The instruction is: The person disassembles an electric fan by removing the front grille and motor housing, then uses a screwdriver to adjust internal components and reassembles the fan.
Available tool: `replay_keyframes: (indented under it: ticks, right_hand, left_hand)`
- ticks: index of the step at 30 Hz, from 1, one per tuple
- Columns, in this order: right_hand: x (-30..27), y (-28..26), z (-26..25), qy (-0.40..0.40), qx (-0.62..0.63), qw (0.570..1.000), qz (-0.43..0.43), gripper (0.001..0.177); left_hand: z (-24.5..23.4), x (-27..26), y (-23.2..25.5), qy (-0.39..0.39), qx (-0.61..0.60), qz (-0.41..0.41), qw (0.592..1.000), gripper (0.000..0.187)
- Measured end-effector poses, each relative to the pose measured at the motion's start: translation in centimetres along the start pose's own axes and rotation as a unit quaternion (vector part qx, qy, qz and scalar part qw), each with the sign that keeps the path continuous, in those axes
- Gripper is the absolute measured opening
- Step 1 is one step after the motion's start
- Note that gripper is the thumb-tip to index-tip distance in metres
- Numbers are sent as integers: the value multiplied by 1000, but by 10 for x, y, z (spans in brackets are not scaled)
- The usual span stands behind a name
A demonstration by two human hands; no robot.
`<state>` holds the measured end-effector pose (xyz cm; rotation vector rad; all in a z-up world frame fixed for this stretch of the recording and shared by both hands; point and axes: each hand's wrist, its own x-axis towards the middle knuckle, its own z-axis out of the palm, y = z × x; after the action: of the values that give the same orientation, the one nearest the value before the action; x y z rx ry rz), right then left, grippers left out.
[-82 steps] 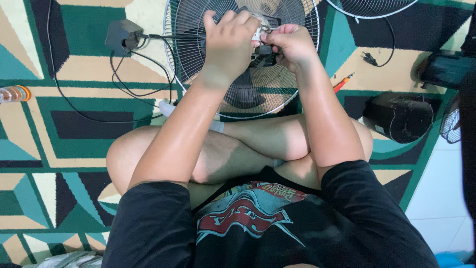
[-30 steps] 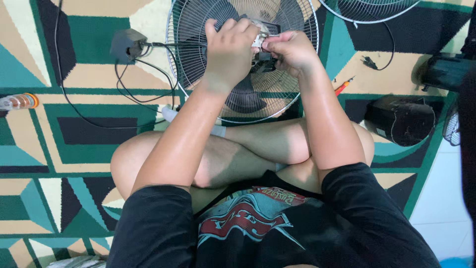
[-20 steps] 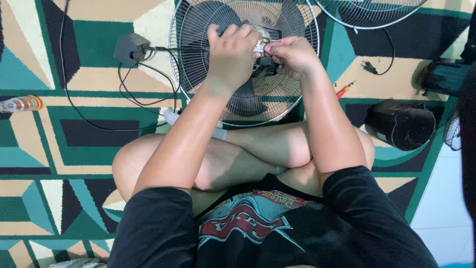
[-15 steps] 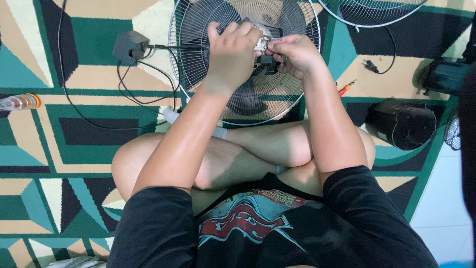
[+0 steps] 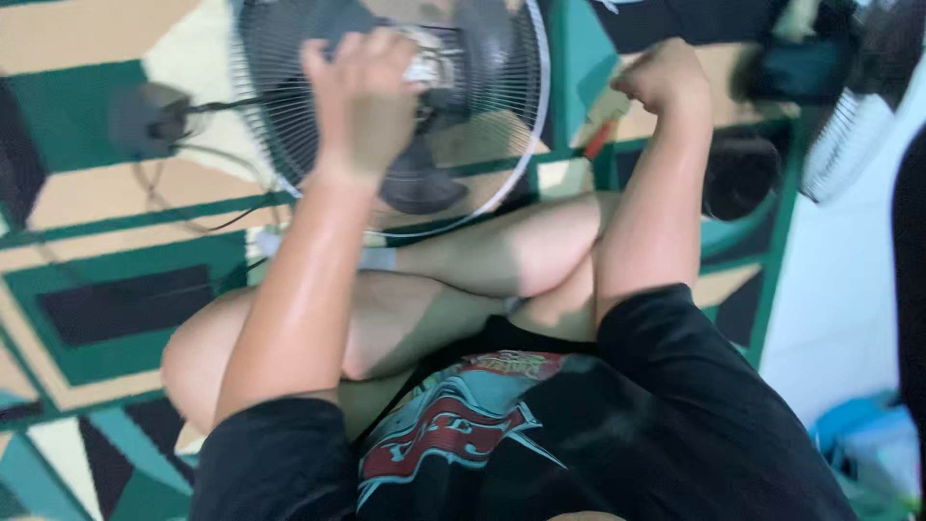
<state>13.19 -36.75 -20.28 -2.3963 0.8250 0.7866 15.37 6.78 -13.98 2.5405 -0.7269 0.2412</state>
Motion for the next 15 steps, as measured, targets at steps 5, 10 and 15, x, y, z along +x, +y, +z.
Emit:
replay_keyframes:
  ticks: [5, 10, 15]
  right_hand:
    - [41, 75, 36, -105, -37, 973, 203, 47]
    - [57, 62, 68, -189, -85, 973, 98, 25]
    - [8, 35, 5, 46, 44, 990, 126, 31]
  left_hand:
    - [0, 1, -7, -6, -39, -19, 999, 36]
    - [-5, 3, -4, -13, -50, -44, 998, 37]
    - [2, 4, 0, 9, -67, -67, 995, 39]
